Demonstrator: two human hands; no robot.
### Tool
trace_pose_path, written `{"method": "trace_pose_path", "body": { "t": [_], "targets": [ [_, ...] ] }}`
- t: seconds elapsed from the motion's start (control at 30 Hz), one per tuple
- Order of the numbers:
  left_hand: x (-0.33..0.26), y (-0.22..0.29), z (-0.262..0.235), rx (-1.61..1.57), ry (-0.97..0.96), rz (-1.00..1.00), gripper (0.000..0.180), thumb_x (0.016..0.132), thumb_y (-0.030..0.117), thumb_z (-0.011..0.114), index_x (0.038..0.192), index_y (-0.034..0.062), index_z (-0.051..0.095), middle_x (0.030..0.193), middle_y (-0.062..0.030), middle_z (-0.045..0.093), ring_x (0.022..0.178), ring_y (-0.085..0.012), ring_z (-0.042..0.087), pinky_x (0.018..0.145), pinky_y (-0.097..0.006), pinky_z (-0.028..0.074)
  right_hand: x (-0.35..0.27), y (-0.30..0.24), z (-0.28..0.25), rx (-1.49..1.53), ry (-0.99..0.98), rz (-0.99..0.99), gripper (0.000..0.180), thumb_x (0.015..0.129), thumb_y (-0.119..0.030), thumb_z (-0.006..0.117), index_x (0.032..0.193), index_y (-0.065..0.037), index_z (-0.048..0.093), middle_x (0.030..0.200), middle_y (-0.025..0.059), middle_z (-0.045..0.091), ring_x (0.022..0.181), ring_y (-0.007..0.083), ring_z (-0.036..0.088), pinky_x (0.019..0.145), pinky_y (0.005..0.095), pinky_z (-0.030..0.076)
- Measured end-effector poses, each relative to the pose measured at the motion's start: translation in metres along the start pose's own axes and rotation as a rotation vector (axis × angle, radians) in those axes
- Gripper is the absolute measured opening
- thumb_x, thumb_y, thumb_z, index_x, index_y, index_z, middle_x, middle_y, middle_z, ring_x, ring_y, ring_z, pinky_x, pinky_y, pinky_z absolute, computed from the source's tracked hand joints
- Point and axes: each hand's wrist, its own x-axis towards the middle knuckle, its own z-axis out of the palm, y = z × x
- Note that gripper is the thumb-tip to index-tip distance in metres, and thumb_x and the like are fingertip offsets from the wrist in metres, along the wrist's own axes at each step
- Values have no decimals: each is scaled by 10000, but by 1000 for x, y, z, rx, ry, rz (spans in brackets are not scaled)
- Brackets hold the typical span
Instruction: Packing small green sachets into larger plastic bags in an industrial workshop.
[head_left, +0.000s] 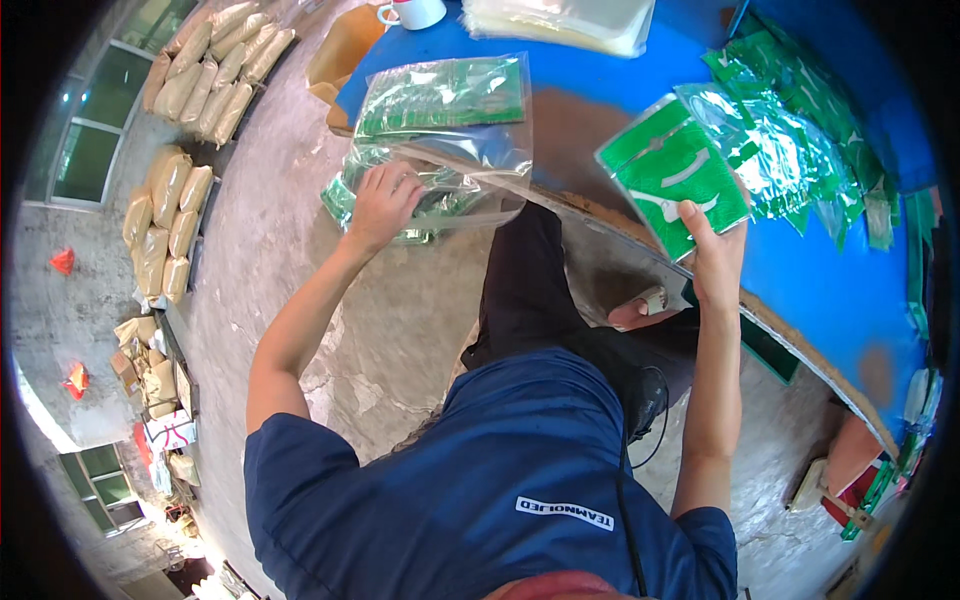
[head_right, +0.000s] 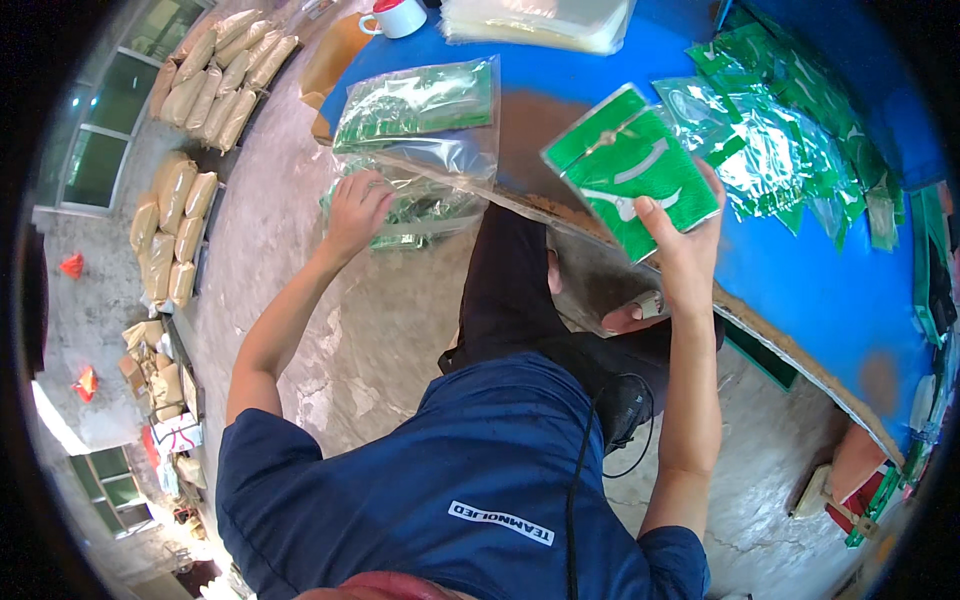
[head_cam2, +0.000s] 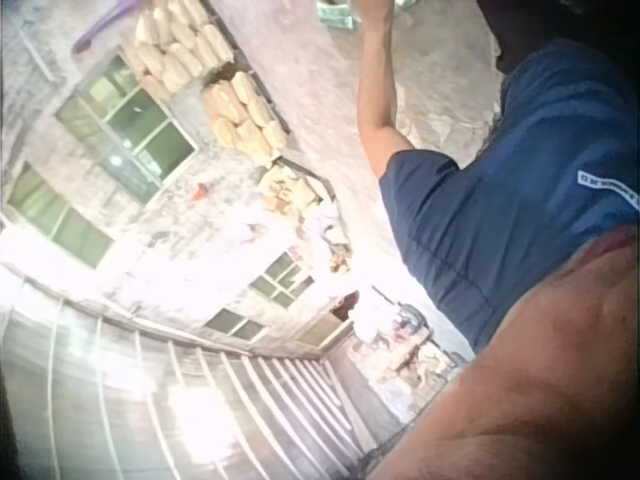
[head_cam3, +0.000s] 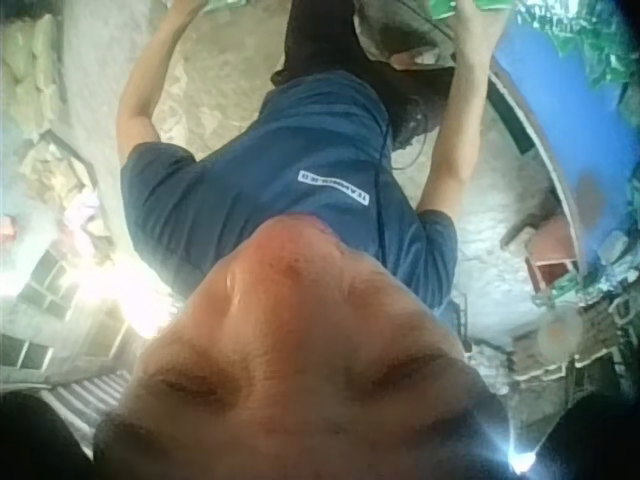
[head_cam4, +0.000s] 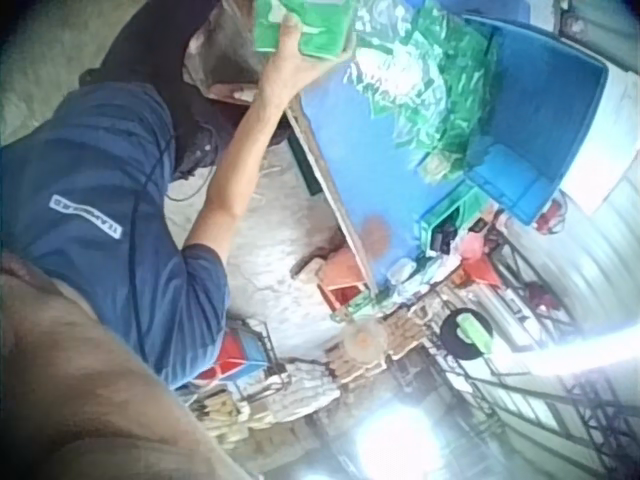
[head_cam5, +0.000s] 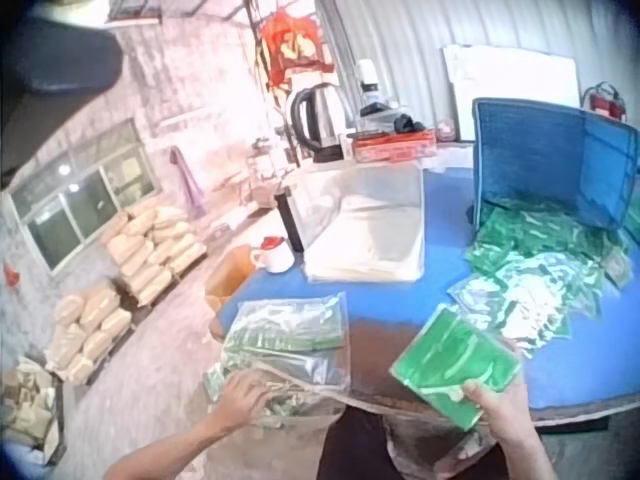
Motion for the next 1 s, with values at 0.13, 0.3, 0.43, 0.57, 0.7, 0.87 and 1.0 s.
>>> {"method": "trace_pose_path", "body": {
  "t": [0.13,0.3,0.43,0.57,0.7,0.87,1.0],
  "targets": [
    [30,1,-17,-69,61,10,223,763,73,781,964,71,684,938,-70,636,844,-281,627,717,-364,495,-5,-20,15,224,-440,542,777,799,-223,802,1429,11,412,1297,133,578,1188,230,574,1020,378,471],
    [112,50,-37,-557,68,-328,119,785,42,773,858,33,680,724,-66,595,629,-216,613,550,-310,472,13,2,77,250,-786,651,662,821,-205,779,1369,-1,467,1205,133,636,1121,230,624,898,389,548],
    [152,77,-24,-588,101,-322,139,811,84,790,874,11,690,699,-41,612,612,-112,559,572,-254,450,43,-8,83,128,-199,549,601,798,-202,807,1290,-11,521,1151,117,644,1063,198,638,867,373,554],
    [178,103,-8,-517,90,-276,149,804,127,772,852,23,678,732,-120,659,639,-237,638,594,-363,494,50,22,46,-48,3,312,665,760,-161,840,1275,32,467,1136,138,637,1025,216,653,896,338,530],
    [185,106,0,-494,37,-391,165,808,171,753,858,34,675,713,-124,670,648,-284,654,616,-402,506,39,-26,18,7,94,218,689,772,-155,831,1285,60,425,1162,173,616,1012,221,647,903,325,523],
    [196,99,11,-503,19,-408,164,817,185,744,867,42,680,677,-110,662,617,-264,650,600,-388,505,52,-52,13,-154,-63,51,762,759,-215,838,1311,93,411,1168,194,618,1019,239,642,878,348,535],
    [201,91,0,-562,41,-507,153,807,183,737,845,47,678,719,-124,693,674,-312,681,608,-419,515,61,-34,42,-211,-363,426,745,746,-231,841,1314,70,464,1191,174,625,1025,234,639,866,365,535]
  ]
}}
